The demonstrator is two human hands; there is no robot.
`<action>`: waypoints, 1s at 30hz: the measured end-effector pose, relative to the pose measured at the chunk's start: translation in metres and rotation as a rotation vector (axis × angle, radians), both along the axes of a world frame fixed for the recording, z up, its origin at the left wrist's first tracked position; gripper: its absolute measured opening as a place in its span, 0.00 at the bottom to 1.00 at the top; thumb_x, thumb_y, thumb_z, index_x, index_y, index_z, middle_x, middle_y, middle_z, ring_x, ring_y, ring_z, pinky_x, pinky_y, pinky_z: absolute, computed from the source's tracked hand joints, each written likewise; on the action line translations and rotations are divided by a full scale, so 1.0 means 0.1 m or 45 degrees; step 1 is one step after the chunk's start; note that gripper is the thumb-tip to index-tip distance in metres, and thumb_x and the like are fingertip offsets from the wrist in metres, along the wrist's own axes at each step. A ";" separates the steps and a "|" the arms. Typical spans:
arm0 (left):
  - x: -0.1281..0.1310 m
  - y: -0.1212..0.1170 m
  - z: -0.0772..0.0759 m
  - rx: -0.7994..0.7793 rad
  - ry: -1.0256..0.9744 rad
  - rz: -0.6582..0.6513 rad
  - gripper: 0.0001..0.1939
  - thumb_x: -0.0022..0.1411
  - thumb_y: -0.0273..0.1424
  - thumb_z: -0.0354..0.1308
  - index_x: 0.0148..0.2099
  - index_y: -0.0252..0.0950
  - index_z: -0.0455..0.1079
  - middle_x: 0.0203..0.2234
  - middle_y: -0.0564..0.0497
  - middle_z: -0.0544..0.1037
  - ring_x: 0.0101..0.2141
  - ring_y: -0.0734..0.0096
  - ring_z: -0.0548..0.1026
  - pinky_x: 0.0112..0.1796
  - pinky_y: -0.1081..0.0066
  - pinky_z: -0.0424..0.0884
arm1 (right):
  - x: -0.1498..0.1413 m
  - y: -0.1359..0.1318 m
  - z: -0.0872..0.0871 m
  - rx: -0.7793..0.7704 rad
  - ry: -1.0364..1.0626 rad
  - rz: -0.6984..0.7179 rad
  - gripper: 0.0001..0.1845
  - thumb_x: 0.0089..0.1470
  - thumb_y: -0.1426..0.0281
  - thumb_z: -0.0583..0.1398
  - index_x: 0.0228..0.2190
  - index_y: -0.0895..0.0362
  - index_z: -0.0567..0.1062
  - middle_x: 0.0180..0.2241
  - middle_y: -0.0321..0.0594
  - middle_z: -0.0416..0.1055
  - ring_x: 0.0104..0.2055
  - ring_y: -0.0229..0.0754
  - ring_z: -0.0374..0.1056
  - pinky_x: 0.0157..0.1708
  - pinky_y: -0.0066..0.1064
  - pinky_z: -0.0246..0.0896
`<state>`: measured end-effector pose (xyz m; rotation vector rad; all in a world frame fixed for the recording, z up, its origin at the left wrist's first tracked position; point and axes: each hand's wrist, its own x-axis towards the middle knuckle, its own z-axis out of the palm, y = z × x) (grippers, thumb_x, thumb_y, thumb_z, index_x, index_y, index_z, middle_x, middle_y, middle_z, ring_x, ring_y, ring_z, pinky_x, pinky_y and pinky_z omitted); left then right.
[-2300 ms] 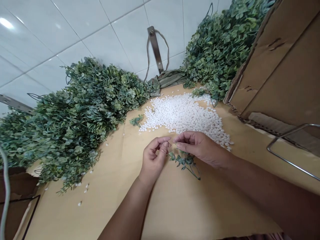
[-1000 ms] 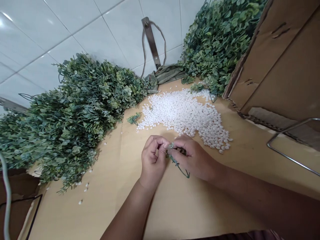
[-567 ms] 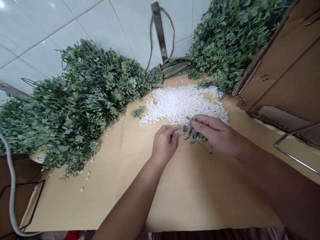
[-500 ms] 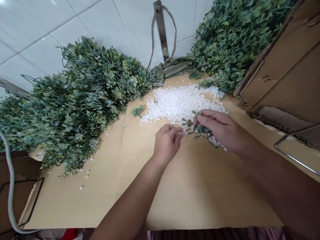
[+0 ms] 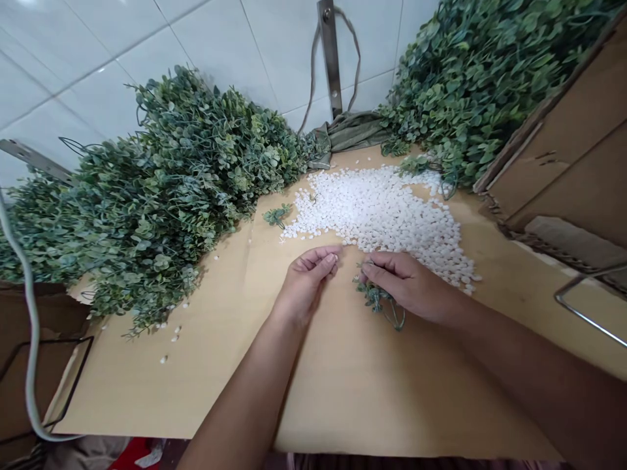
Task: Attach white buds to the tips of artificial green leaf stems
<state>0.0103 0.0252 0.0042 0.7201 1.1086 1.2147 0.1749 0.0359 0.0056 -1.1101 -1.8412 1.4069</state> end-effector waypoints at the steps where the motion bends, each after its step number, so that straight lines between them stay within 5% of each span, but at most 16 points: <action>1: 0.00 -0.02 0.01 -0.021 -0.061 -0.042 0.12 0.40 0.30 0.68 0.30 0.32 0.74 0.19 0.56 0.72 0.22 0.84 0.67 0.28 0.81 0.64 | -0.01 0.00 -0.02 0.012 -0.006 0.015 0.15 0.52 0.62 0.50 0.22 0.59 0.67 0.19 0.34 0.58 0.22 0.35 0.55 0.22 0.27 0.51; 7: 0.09 -0.04 -0.02 -0.123 -0.258 -0.262 0.11 0.41 0.30 0.68 0.28 0.30 0.74 0.18 0.54 0.73 0.21 0.84 0.68 0.26 0.82 0.65 | -0.05 0.01 -0.04 0.094 0.019 0.033 0.14 0.52 0.64 0.48 0.21 0.58 0.64 0.20 0.33 0.56 0.22 0.33 0.52 0.21 0.25 0.49; 11: 0.08 -0.03 -0.03 -0.198 -0.319 -0.217 0.12 0.39 0.29 0.69 0.27 0.30 0.73 0.17 0.55 0.72 0.19 0.86 0.67 0.24 0.84 0.64 | -0.07 0.01 -0.05 0.204 0.004 -0.010 0.14 0.52 0.66 0.49 0.17 0.56 0.60 0.17 0.30 0.50 0.20 0.32 0.48 0.19 0.25 0.45; 30: 0.09 -0.03 -0.02 -0.220 -0.212 -0.159 0.09 0.42 0.24 0.66 0.30 0.30 0.76 0.19 0.52 0.76 0.22 0.82 0.71 0.27 0.82 0.67 | -0.06 0.01 -0.12 0.499 -0.087 -0.068 0.12 0.51 0.72 0.50 0.17 0.57 0.59 0.18 0.33 0.56 0.24 0.35 0.54 0.26 0.28 0.49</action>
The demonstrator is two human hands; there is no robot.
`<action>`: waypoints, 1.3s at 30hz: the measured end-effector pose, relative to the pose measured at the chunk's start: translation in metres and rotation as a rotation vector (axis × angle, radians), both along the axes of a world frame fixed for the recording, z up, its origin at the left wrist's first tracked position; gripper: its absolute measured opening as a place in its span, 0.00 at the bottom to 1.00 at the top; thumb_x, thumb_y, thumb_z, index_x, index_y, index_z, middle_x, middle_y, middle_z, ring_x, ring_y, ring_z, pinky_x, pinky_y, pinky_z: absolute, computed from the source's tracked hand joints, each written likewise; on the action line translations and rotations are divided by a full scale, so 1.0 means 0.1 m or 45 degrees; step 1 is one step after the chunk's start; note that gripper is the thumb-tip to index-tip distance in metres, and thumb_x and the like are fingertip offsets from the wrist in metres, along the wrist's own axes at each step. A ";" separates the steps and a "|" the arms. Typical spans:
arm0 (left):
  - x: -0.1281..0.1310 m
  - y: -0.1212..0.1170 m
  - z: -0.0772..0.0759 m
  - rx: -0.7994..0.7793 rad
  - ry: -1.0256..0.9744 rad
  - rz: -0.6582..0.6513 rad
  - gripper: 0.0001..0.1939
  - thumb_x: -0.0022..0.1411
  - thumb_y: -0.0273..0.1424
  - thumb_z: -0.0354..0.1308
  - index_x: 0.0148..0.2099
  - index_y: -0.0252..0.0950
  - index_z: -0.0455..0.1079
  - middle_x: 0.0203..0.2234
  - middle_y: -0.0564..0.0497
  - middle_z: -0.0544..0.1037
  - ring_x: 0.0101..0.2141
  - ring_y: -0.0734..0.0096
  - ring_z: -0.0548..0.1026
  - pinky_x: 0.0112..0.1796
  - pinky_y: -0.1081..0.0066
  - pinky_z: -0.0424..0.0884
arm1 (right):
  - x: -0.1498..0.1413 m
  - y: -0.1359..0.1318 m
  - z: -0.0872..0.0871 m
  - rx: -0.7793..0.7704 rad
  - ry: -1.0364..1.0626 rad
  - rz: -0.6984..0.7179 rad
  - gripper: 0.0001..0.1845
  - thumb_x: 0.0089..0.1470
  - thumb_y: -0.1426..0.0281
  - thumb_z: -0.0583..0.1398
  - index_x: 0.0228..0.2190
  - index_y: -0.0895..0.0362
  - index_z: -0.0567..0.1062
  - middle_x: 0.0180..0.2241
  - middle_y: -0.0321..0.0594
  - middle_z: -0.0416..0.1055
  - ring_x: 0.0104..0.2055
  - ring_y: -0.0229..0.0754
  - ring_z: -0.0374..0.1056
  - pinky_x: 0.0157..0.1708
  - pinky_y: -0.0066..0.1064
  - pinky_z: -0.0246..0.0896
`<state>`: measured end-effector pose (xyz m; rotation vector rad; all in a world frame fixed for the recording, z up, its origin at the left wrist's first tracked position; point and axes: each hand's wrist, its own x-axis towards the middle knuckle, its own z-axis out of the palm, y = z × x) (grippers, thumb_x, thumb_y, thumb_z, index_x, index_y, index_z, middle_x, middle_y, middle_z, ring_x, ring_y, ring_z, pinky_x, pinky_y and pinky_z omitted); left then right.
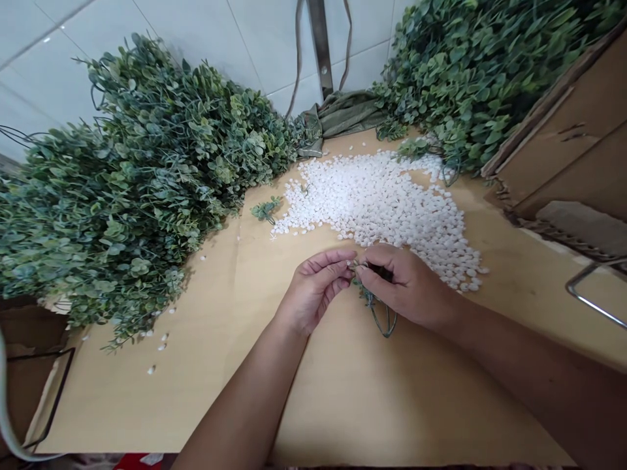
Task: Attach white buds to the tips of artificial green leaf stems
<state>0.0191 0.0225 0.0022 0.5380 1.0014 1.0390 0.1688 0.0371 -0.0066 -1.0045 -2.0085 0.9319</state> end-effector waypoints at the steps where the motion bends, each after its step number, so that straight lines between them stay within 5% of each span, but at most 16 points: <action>1: 0.00 0.00 0.00 0.009 0.003 0.004 0.09 0.41 0.24 0.67 0.31 0.31 0.76 0.20 0.52 0.76 0.22 0.83 0.71 0.27 0.82 0.67 | 0.00 0.00 0.00 -0.001 -0.003 -0.016 0.12 0.50 0.72 0.50 0.17 0.57 0.59 0.18 0.32 0.55 0.23 0.35 0.54 0.25 0.28 0.48; 39: -0.02 0.01 -0.05 0.186 0.261 -0.052 0.11 0.38 0.29 0.69 0.29 0.34 0.78 0.22 0.52 0.77 0.22 0.81 0.65 0.28 0.76 0.63 | -0.01 -0.03 0.02 -0.025 -0.060 -0.163 0.12 0.46 0.72 0.51 0.14 0.56 0.59 0.16 0.32 0.54 0.22 0.34 0.53 0.23 0.27 0.47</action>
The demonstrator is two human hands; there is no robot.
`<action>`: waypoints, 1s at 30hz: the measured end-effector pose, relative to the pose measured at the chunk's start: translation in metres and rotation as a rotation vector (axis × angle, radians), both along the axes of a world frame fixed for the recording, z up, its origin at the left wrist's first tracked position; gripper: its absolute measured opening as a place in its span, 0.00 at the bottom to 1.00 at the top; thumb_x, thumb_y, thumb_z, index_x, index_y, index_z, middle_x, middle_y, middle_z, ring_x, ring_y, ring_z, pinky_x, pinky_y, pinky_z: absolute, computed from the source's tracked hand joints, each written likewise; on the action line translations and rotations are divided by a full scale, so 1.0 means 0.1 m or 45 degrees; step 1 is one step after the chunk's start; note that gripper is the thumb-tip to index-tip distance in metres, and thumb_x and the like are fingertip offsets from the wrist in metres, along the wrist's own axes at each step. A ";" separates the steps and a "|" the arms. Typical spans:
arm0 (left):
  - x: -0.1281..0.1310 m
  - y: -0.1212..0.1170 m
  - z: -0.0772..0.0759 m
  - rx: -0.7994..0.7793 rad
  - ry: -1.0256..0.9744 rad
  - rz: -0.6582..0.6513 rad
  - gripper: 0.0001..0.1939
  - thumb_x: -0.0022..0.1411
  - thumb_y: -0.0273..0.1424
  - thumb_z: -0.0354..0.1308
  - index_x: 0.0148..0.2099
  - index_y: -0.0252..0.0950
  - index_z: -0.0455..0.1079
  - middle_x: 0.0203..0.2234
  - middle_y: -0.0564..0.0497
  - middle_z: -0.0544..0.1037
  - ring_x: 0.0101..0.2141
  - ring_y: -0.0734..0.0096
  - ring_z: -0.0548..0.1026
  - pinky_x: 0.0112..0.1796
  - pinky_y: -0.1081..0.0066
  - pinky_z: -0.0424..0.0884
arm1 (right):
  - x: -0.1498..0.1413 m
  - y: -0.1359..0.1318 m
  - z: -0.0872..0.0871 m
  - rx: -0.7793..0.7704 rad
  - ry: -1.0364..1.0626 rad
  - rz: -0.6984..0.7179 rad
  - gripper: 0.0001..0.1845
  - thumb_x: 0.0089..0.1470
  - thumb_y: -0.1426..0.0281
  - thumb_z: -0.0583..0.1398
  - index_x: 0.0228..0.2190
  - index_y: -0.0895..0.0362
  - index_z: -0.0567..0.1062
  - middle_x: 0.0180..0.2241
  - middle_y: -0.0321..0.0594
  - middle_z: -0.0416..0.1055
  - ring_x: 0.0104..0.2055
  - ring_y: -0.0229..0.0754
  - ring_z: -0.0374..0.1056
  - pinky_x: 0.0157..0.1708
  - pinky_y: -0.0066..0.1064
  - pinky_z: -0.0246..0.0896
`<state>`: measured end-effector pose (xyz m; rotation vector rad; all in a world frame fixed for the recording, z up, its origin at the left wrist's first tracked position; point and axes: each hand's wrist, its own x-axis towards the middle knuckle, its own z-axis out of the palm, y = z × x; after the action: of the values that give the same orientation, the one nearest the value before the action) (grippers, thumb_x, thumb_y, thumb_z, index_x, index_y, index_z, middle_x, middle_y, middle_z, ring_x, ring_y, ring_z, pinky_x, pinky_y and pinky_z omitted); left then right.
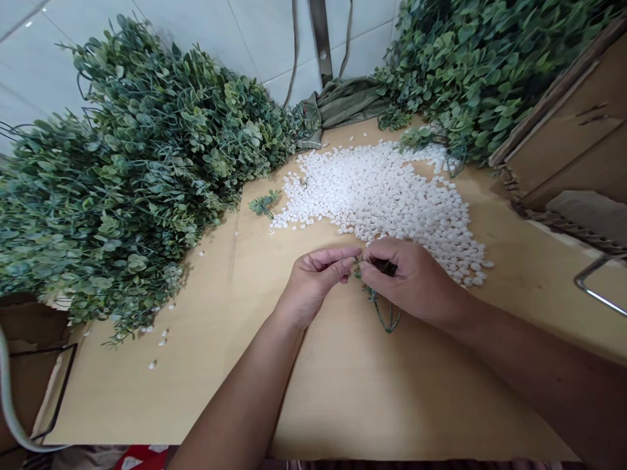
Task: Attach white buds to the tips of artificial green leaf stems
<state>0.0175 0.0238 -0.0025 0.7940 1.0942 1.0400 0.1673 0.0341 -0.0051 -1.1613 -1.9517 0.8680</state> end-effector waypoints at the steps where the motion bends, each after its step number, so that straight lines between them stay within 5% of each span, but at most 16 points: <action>1: 0.00 0.00 0.00 0.006 0.010 0.003 0.10 0.38 0.29 0.69 0.29 0.34 0.78 0.22 0.52 0.77 0.22 0.81 0.65 0.28 0.76 0.63 | 0.00 0.00 0.00 -0.001 -0.001 -0.003 0.12 0.46 0.72 0.51 0.14 0.56 0.59 0.15 0.32 0.54 0.22 0.34 0.53 0.23 0.27 0.47; 15: 0.03 0.02 -0.02 0.075 -0.003 -0.042 0.10 0.42 0.31 0.67 0.32 0.35 0.77 0.21 0.53 0.77 0.22 0.80 0.69 0.27 0.76 0.65 | -0.02 0.01 -0.02 -0.049 0.026 0.010 0.12 0.48 0.71 0.52 0.16 0.58 0.65 0.17 0.33 0.58 0.21 0.34 0.54 0.22 0.26 0.47; 25: -0.05 0.12 -0.11 0.174 -0.176 0.015 0.13 0.43 0.35 0.67 0.32 0.34 0.76 0.22 0.54 0.74 0.23 0.81 0.69 0.28 0.77 0.67 | 0.07 0.03 0.16 -0.883 0.923 -0.027 0.11 0.42 0.62 0.63 0.22 0.57 0.70 0.21 0.35 0.67 0.23 0.36 0.64 0.25 0.26 0.60; 30: -0.06 0.12 -0.13 0.213 -0.207 0.024 0.13 0.42 0.35 0.67 0.31 0.34 0.76 0.22 0.54 0.74 0.22 0.81 0.69 0.27 0.77 0.66 | 0.09 -0.02 0.28 -1.032 1.233 -0.140 0.05 0.46 0.68 0.59 0.23 0.55 0.72 0.24 0.36 0.69 0.25 0.37 0.67 0.30 0.31 0.65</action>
<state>0.0119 0.0360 -0.0154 0.8178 0.8867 1.2019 0.1767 0.0326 0.0225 -0.9314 -0.7346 1.8131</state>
